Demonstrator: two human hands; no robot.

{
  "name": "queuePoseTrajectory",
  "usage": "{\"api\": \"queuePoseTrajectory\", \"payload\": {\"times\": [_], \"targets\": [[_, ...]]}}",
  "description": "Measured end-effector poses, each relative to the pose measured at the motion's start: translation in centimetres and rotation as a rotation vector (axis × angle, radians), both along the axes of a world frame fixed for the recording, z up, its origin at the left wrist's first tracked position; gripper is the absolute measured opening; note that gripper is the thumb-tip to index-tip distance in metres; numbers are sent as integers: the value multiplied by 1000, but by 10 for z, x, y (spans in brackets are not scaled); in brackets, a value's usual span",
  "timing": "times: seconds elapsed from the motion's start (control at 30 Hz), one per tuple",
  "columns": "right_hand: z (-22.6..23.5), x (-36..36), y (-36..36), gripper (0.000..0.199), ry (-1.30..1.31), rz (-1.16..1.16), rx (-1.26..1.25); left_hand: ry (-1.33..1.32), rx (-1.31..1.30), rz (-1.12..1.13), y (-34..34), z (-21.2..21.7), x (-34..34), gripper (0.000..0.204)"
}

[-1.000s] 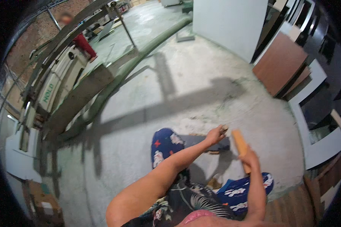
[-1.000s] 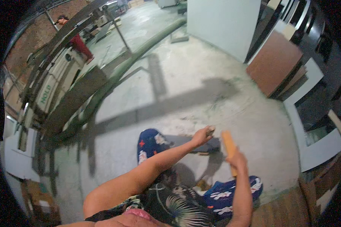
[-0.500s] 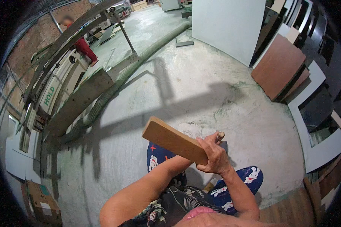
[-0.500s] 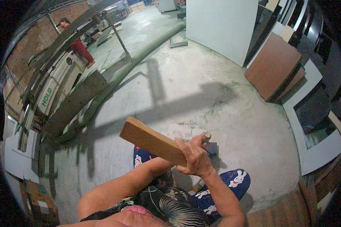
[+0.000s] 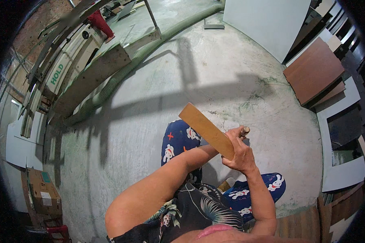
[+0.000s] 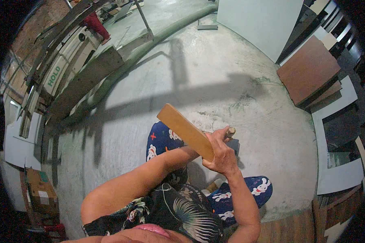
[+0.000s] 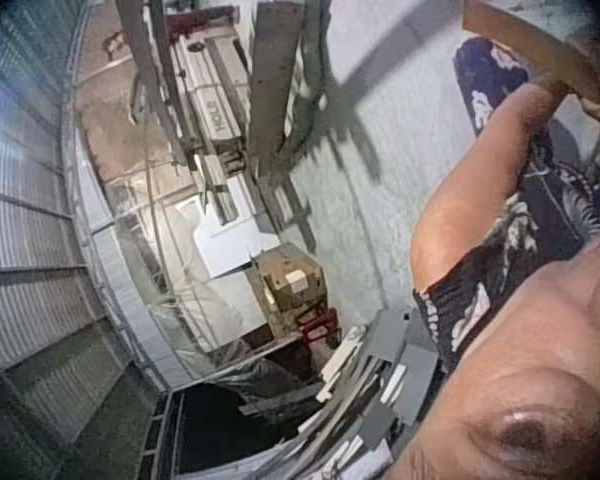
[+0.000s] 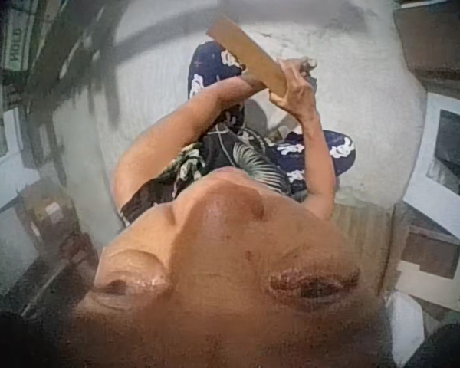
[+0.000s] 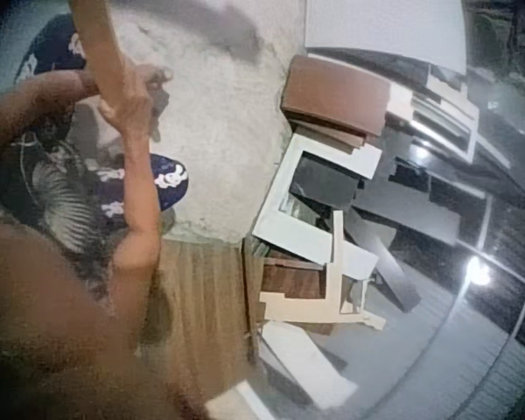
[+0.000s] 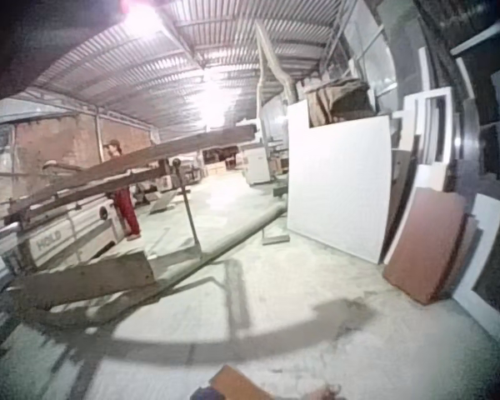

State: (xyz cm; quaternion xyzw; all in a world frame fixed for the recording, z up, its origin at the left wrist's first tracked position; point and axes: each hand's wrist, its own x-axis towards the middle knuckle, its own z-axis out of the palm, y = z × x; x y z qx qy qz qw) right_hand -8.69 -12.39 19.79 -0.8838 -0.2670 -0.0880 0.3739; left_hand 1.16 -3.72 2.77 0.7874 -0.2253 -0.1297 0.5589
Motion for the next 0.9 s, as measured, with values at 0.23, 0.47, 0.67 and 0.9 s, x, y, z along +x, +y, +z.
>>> {"api": "queuePoseTrajectory", "payload": {"times": [0.23,0.47,0.67,0.9], "targets": [[-8,-3,-1,78,77,13,-25,-238,138,72,4,9,-15,30],[-9,-1,3,77,101,6,-38,-57,183,-1,10,10,-4,34],[-7,1,0,76,113,-26,-53,-98,110,-52,13,6,-4,29],[-8,2,0,78,86,-49,-57,378,-432,-115,9,6,-6,30]]}}
